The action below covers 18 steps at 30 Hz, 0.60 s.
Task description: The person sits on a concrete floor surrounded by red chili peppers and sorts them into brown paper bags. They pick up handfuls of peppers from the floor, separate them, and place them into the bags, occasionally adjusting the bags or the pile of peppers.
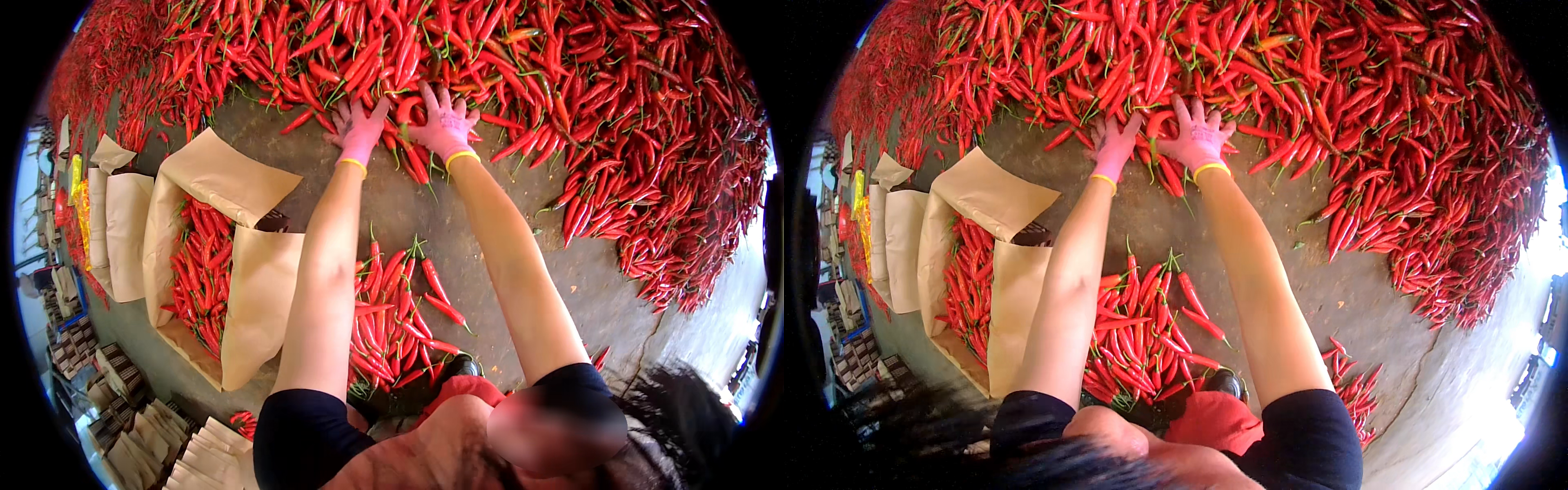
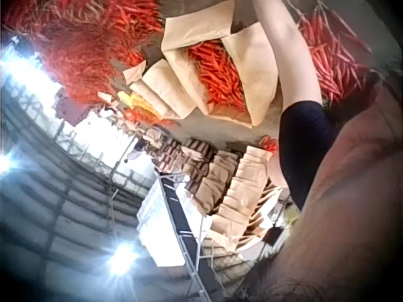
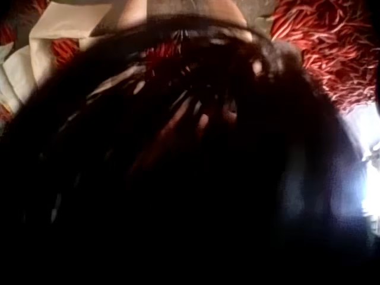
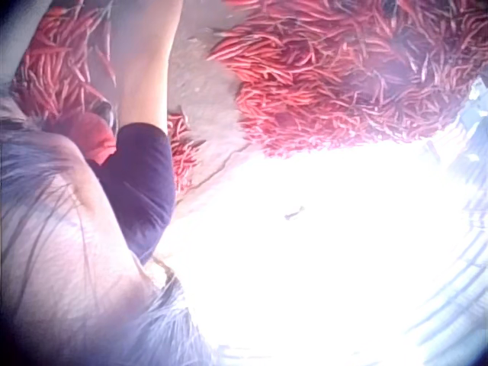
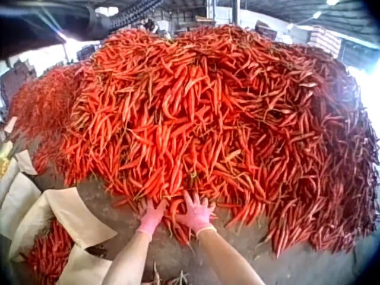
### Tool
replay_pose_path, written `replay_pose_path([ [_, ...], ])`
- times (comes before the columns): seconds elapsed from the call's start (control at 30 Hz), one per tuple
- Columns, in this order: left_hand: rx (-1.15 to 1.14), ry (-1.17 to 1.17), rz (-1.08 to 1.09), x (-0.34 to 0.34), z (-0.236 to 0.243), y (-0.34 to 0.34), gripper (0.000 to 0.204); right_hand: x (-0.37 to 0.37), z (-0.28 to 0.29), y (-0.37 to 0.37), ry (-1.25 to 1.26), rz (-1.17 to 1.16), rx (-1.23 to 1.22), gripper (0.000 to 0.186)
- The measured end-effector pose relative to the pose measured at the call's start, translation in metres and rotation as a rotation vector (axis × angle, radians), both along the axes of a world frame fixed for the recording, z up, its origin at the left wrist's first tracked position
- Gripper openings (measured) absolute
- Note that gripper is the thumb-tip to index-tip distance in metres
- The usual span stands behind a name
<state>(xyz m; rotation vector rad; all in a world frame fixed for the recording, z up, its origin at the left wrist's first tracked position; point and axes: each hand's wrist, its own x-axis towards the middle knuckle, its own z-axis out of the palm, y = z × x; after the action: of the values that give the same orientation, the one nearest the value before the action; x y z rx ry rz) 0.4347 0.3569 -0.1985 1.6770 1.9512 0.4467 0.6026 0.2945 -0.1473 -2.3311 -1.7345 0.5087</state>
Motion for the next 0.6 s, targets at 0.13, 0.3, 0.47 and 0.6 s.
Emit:
replay_pose_path([
  [0.13,0.077,-0.127,-0.087,0.021,-0.027,-0.027,0.079,0.018,-0.021,-0.022,-0.027,0.086,0.126,0.087],
  [0.3,0.441,0.078,-0.367,0.044,-0.058,-0.126,0.031,0.045,-0.024,-0.103,-0.036,0.224,0.228,0.078],
  [0.47,0.143,-0.188,-0.449,0.092,-0.018,-0.237,0.073,0.108,-0.048,-0.23,-0.119,0.229,0.35,0.07],
  [0.6,-0.435,-0.31,-0.848,0.05,0.094,-0.22,0.06,0.13,-0.047,-0.286,-0.175,0.207,0.229,0.063],
])
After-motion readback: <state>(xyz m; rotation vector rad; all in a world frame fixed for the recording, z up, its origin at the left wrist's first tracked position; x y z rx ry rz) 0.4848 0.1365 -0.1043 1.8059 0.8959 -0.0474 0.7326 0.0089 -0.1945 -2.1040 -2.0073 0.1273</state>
